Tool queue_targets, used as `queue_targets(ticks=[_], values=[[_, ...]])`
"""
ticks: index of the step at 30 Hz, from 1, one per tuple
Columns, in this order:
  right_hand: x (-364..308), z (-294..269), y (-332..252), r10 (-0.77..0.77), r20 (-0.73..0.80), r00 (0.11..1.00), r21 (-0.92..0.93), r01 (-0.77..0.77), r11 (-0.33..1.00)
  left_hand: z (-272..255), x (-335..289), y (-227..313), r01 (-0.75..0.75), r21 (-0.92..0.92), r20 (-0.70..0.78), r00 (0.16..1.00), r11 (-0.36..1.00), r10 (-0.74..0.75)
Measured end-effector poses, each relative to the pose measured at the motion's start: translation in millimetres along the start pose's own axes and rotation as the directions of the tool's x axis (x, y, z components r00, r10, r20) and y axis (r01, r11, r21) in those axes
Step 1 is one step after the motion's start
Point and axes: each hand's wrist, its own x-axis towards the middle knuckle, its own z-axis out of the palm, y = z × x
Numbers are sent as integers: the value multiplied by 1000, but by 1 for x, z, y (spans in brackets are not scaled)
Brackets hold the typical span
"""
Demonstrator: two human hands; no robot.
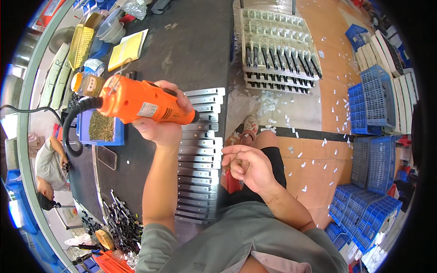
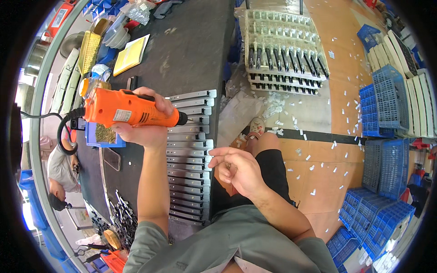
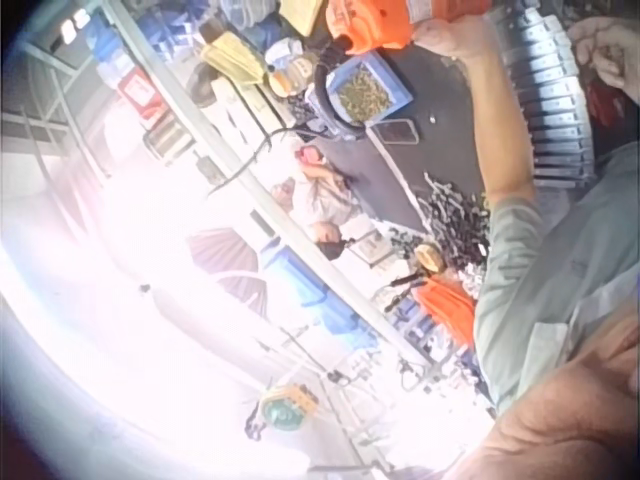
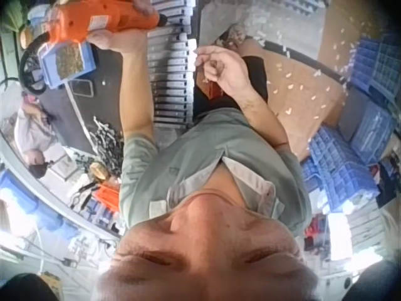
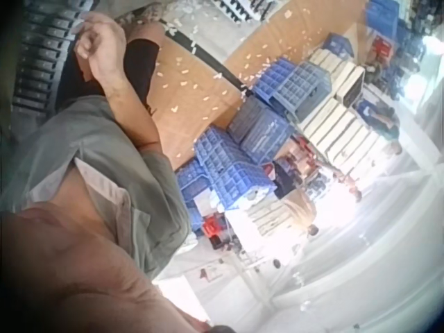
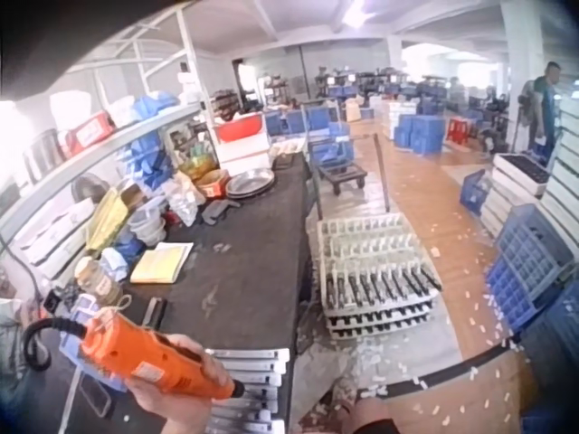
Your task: The person assembles small metal brackets and plastic fasteners with screws into metal housings at a workbench. The parts are fastened together using an electric screwdriver.
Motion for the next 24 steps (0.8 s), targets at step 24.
queue_targets(ticks=[24], values=[[62,19,-5,-132,338,932,-410,272,871,-8,-13,63,-17,-438,154,984,899,93]])
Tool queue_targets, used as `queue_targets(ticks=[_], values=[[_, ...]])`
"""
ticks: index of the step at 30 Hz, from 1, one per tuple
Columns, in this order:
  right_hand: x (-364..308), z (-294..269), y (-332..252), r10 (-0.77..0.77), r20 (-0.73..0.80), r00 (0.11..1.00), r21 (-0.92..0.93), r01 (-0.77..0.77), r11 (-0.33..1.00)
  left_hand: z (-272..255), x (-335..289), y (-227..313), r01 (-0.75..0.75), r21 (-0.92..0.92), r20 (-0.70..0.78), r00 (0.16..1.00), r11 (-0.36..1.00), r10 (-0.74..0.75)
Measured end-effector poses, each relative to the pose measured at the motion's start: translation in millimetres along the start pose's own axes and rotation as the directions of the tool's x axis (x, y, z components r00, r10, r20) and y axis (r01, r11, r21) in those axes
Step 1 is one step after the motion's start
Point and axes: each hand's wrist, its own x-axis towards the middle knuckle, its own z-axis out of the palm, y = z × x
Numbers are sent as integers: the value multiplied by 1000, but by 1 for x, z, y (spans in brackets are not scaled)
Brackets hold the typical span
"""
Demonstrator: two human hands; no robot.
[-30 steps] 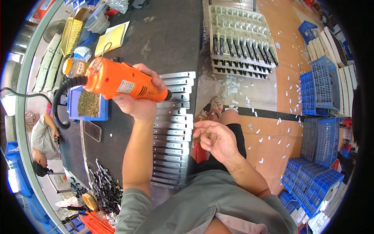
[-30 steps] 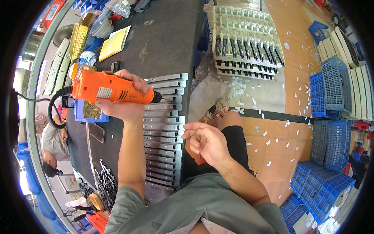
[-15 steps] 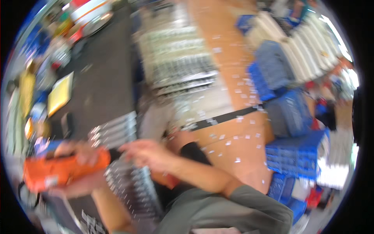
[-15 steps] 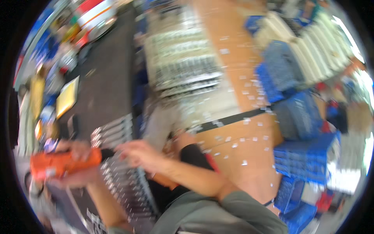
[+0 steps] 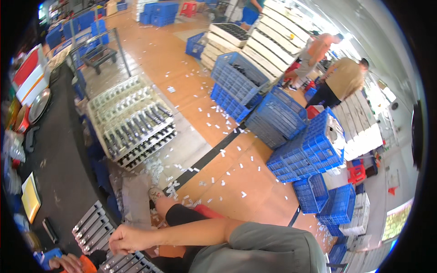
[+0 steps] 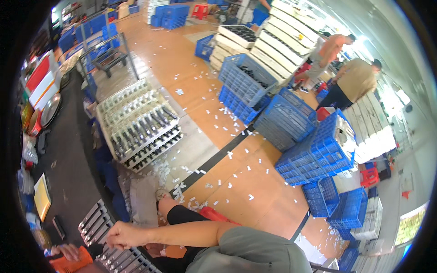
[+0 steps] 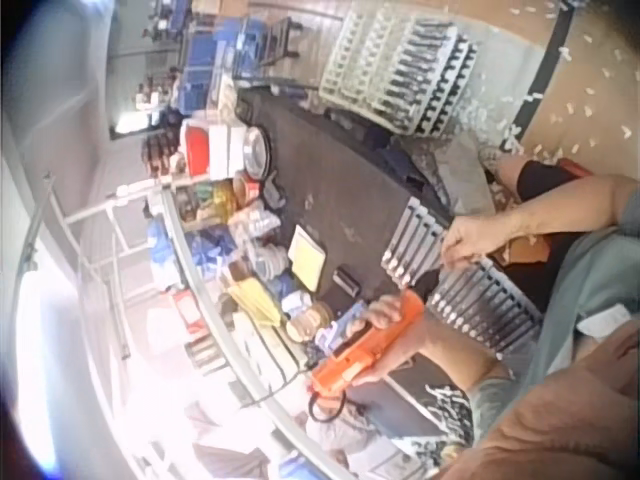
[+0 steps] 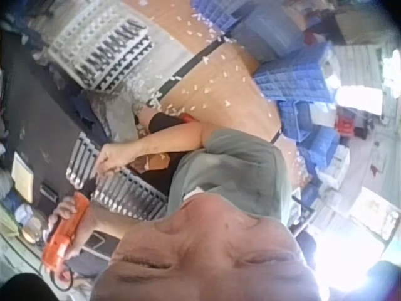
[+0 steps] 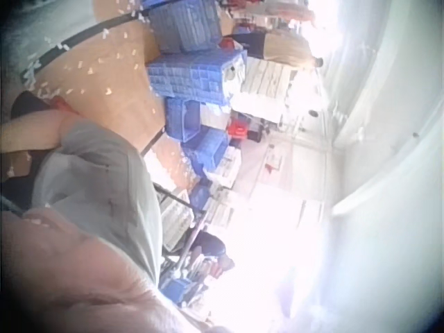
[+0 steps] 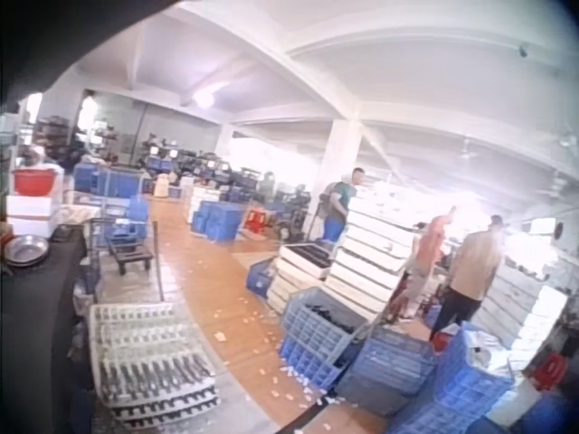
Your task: The person assembles small metal brackets and plastic fasteners with screws into metal housings at a workbench. The parts are fastened together using an electric screwdriver.
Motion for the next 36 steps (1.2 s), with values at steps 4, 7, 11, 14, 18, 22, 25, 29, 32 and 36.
queue_targets(ticks=[4,7,11,14,18,22,25,29,32,36], values=[[3,3,3,-48,8,999,-100,49,994,11,5,6,32,38,-73,997,999,-29],[6,5,1,-189,56,980,-251,197,948,16,9,4,69,144,-220,975,987,-36],[1,12,-3,-115,13,993,-269,114,956,23,10,5,72,283,-326,945,956,25],[-6,13,24,46,-209,977,50,-36,998,-4,4,25,28,269,-229,973,963,36],[-36,-24,-6,254,-341,905,642,27,766,-1,22,-29,-21,-119,-207,978,993,-4],[-49,-23,-16,172,-399,901,517,66,853,-20,22,-48,16,108,-70,997,994,-8],[-44,-19,-12,217,-408,887,494,15,869,-31,15,-49,48,244,-105,994,969,-23],[-44,-21,-7,254,-345,904,517,-43,855,-33,14,-54,71,249,-123,992,966,-41],[-42,-17,-5,273,-345,898,519,-59,852,-34,13,-57,60,215,-100,994,975,-39],[-42,-17,-8,267,-303,915,554,-58,830,-30,9,-59,49,292,-64,997,955,-31]])
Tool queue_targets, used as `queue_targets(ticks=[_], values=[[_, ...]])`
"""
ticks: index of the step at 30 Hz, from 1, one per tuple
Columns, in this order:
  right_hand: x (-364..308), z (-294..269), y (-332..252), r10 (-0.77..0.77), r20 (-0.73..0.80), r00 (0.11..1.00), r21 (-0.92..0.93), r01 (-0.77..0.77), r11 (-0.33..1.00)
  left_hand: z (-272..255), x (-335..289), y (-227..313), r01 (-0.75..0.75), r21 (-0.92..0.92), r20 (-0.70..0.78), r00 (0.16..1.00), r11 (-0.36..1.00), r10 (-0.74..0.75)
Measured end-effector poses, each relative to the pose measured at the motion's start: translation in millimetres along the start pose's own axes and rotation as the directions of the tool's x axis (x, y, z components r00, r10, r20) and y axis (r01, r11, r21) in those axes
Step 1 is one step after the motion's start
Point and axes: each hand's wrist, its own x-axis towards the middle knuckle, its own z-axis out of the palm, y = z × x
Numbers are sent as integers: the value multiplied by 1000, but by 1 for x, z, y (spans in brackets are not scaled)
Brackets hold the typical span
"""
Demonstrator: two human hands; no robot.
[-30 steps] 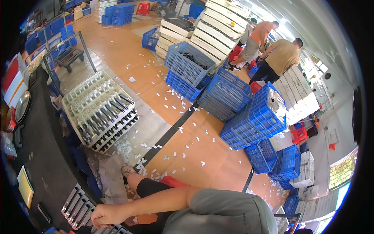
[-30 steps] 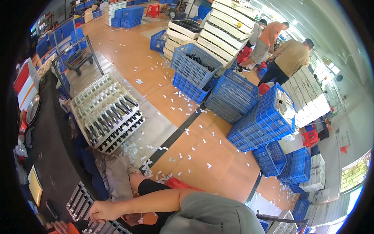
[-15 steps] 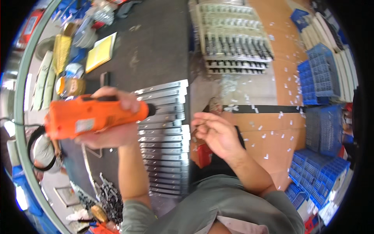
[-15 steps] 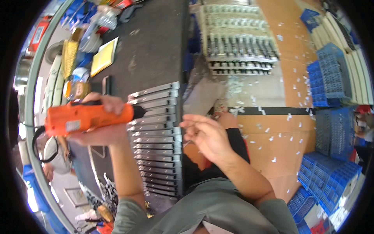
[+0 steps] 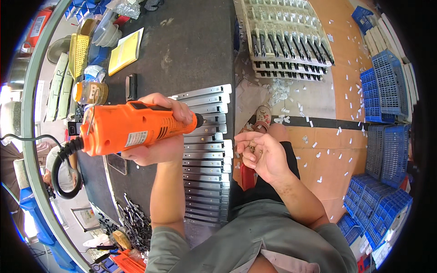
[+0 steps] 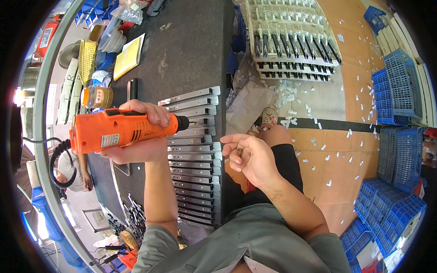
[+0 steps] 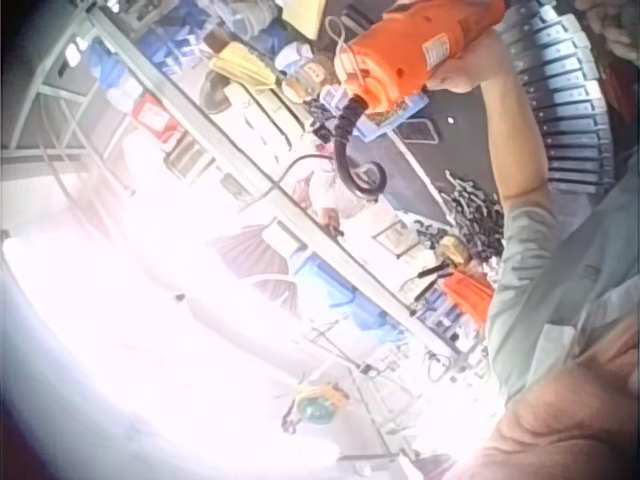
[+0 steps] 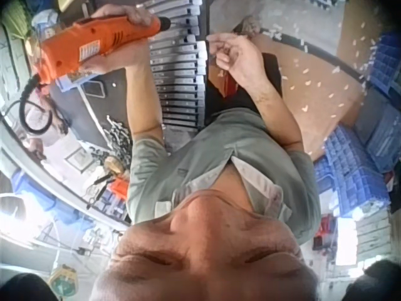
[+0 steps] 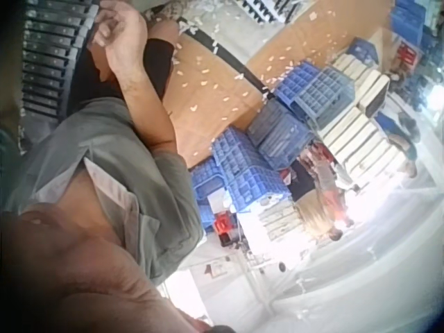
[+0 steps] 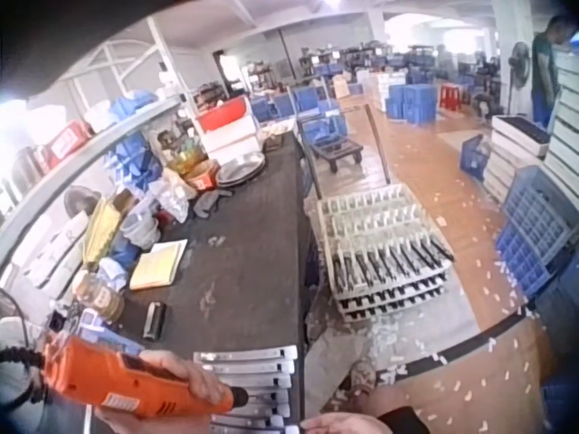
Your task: The person assembles small metal brackets and plastic fasteners with screws into metal housings at a workbench. The parts are fastened together using an electric screwdriver.
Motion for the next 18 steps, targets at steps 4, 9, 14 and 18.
queue_targets(ticks=[4,9,14,18], values=[[2,3,-2,19,17,1000,-63,-17,998,11,-2,7,-3,-13,-30,1000,1000,3],[27,29,4,76,82,994,-180,-60,982,28,-4,39,-51,-107,-32,998,993,48],[43,32,12,134,283,950,-96,-111,989,27,-6,56,-109,-125,122,985,986,124],[38,37,11,147,242,959,-303,-69,950,18,-7,73,-89,-134,139,984,987,108]])
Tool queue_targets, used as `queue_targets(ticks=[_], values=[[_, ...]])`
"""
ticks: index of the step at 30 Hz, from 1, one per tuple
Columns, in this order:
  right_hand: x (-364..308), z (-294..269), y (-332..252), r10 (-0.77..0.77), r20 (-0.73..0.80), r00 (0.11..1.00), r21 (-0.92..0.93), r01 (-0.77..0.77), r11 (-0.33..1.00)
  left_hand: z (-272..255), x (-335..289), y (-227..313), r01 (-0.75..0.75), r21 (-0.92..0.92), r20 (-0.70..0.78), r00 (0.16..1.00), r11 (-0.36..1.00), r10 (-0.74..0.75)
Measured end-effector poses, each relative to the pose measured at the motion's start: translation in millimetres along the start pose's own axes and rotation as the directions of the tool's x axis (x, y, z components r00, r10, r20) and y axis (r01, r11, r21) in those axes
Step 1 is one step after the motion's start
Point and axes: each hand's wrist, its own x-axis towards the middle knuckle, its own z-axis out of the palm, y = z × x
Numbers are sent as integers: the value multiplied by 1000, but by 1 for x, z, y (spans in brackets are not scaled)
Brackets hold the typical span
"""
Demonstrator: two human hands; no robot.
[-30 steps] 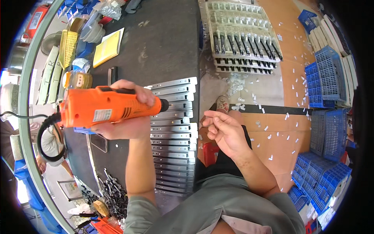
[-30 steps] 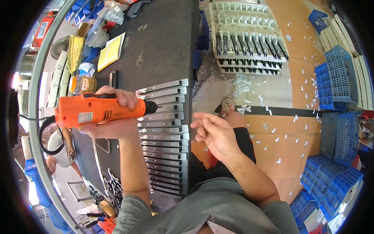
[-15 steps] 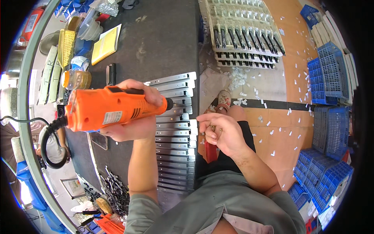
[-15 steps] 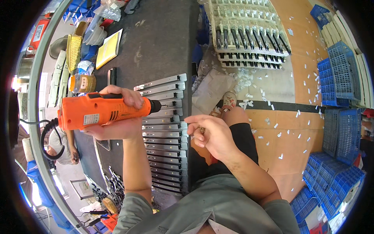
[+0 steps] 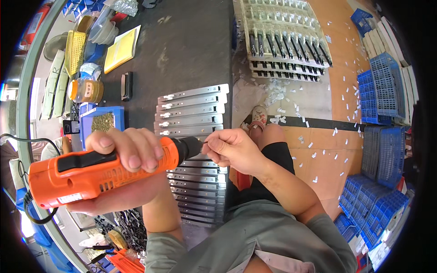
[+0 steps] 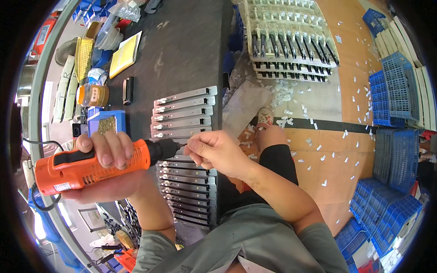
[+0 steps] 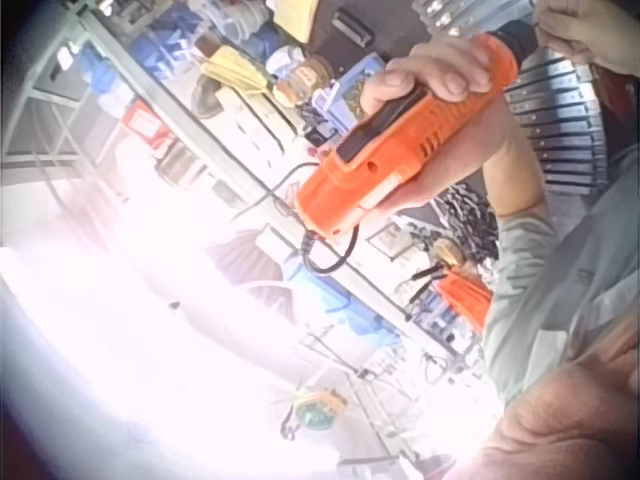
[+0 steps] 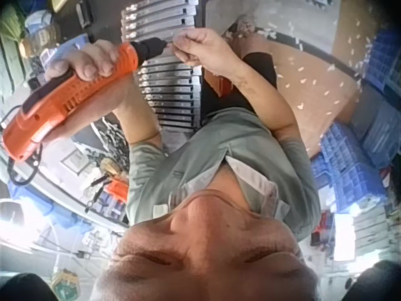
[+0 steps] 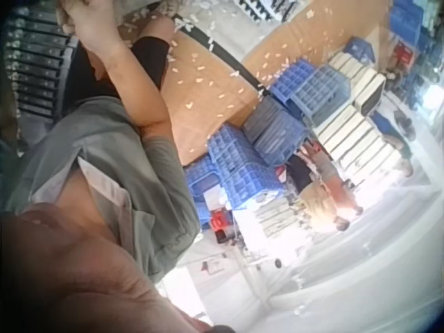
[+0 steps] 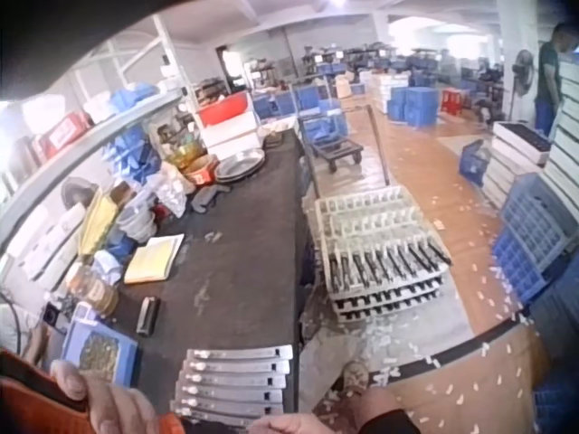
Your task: The person assembles small metal brackets and plastic fasteners with screws into metal housings at a workbench. The parts are fastened together using an electric screwdriver.
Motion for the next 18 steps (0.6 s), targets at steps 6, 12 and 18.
queue_targets(ticks=[6,12,18], values=[[-8,7,-6,-78,32,996,-361,85,929,-4,4,7,77,-93,-49,995,993,-82],[-5,6,1,-281,36,959,-480,264,837,-9,5,8,102,-114,-52,993,988,-108],[-5,0,-2,-248,167,954,-496,299,815,-18,4,7,140,-117,-6,990,983,-141]])
